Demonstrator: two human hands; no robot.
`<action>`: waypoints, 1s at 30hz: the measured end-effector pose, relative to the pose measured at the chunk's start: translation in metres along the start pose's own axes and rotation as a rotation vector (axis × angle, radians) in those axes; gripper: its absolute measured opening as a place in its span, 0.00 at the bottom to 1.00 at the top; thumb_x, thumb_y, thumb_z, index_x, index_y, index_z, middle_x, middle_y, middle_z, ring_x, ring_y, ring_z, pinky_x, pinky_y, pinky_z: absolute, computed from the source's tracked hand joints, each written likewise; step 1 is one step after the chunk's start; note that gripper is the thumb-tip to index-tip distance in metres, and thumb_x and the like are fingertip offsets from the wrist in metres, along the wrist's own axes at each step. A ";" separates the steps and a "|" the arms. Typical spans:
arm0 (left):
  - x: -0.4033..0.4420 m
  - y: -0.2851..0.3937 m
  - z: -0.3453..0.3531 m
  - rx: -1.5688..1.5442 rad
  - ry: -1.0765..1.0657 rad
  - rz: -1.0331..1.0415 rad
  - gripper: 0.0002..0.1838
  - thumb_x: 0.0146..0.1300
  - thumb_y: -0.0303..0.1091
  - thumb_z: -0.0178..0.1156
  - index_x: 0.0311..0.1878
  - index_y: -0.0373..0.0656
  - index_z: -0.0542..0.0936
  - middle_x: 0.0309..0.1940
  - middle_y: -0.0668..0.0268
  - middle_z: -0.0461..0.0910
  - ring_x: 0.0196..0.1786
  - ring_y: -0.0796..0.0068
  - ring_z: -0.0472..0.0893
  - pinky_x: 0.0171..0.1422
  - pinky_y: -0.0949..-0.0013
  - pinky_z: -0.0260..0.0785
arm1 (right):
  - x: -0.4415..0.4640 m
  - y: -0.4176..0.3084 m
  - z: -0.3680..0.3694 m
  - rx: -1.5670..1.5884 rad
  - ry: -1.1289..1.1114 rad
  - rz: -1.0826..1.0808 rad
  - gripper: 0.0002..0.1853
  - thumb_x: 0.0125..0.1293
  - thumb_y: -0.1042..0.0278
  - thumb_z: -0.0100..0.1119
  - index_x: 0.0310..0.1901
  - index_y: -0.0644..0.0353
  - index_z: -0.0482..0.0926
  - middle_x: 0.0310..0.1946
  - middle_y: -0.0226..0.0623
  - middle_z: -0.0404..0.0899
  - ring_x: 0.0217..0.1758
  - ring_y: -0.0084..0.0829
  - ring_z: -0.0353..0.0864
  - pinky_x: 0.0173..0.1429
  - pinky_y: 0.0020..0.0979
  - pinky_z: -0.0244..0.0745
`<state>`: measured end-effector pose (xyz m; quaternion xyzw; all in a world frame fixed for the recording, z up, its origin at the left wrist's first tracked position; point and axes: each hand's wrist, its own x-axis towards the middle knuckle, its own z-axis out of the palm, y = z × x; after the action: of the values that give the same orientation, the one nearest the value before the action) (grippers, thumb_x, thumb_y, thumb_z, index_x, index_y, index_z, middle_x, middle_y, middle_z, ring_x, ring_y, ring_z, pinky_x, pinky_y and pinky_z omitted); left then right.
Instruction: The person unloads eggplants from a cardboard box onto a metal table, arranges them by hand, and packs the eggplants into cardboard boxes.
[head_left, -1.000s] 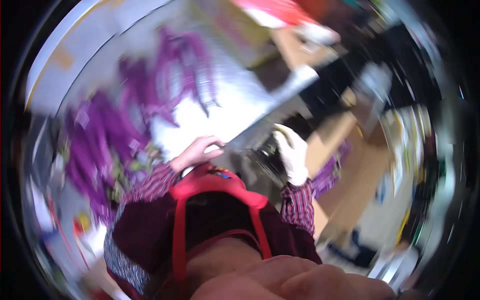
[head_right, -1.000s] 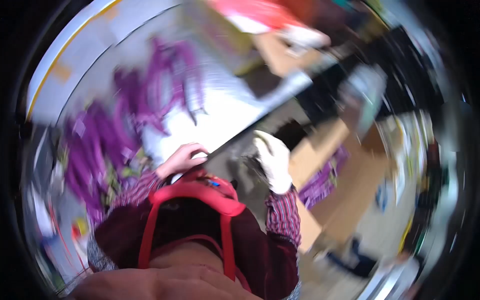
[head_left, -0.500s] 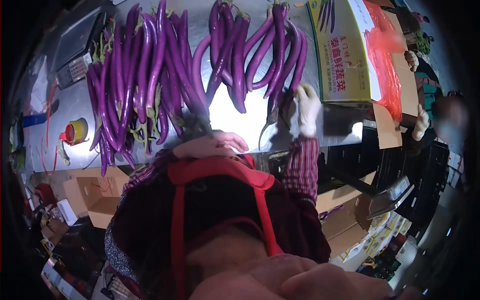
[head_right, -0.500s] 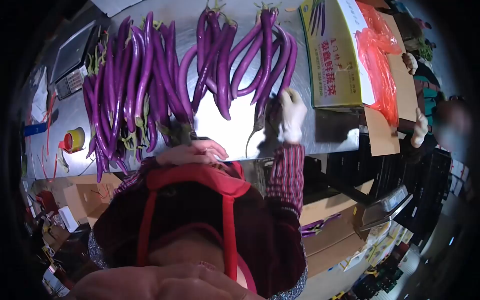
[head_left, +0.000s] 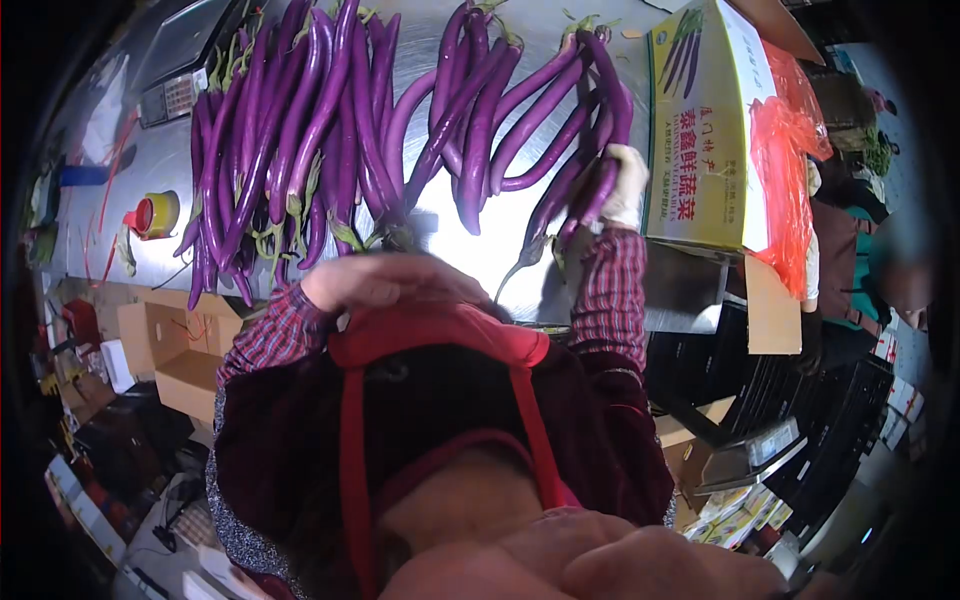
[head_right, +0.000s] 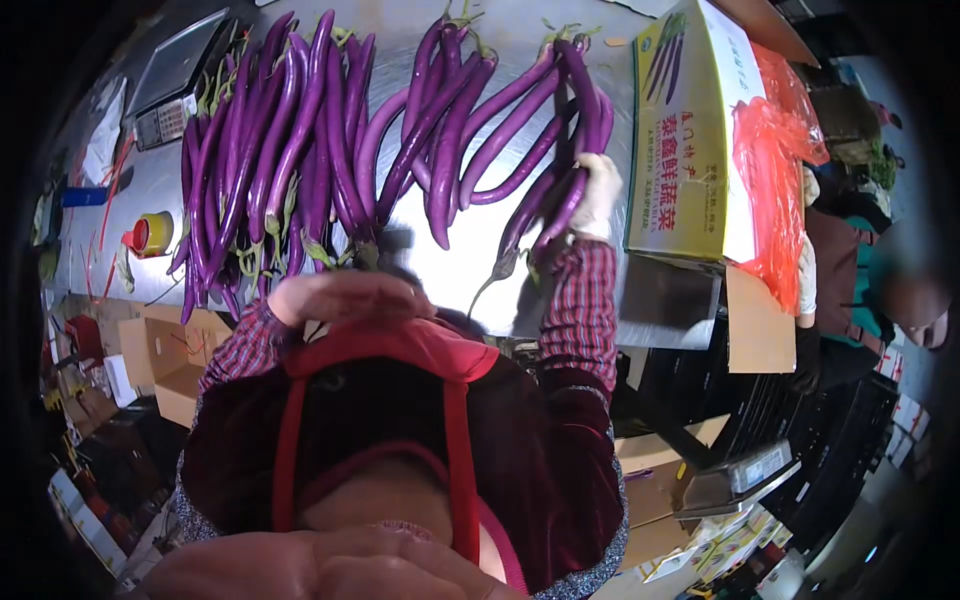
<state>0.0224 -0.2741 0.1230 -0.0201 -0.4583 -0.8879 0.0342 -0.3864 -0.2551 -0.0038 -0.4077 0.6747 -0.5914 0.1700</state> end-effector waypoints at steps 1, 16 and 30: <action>0.002 0.005 -0.007 0.053 0.029 -0.013 0.45 0.67 0.67 0.46 0.69 0.31 0.64 0.67 0.50 0.67 0.72 0.58 0.65 0.77 0.57 0.52 | -0.004 -0.012 -0.015 0.012 -0.024 -0.077 0.10 0.55 0.70 0.62 0.39 0.62 0.80 0.28 0.36 0.81 0.34 0.30 0.80 0.45 0.29 0.73; 0.196 0.010 -0.192 0.673 0.683 -0.166 0.19 0.67 0.41 0.61 0.52 0.36 0.79 0.45 0.60 0.83 0.51 0.65 0.82 0.53 0.67 0.75 | -0.109 0.004 -0.075 -0.100 0.104 0.499 0.13 0.53 0.76 0.63 0.41 0.67 0.77 0.32 0.35 0.79 0.33 0.26 0.76 0.41 0.27 0.70; 0.284 -0.065 -0.243 1.673 1.084 -0.286 0.17 0.60 0.34 0.54 0.49 0.35 0.78 0.36 0.51 0.85 0.39 0.52 0.86 0.39 0.49 0.77 | -0.034 0.016 0.030 -0.937 -0.105 0.191 0.43 0.62 0.52 0.63 0.73 0.64 0.56 0.63 0.65 0.67 0.63 0.60 0.71 0.65 0.47 0.69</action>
<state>-0.2671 -0.4469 -0.0516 0.4722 -0.8553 -0.1659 0.1341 -0.3501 -0.2499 -0.0347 -0.4060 0.8934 -0.1842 0.0555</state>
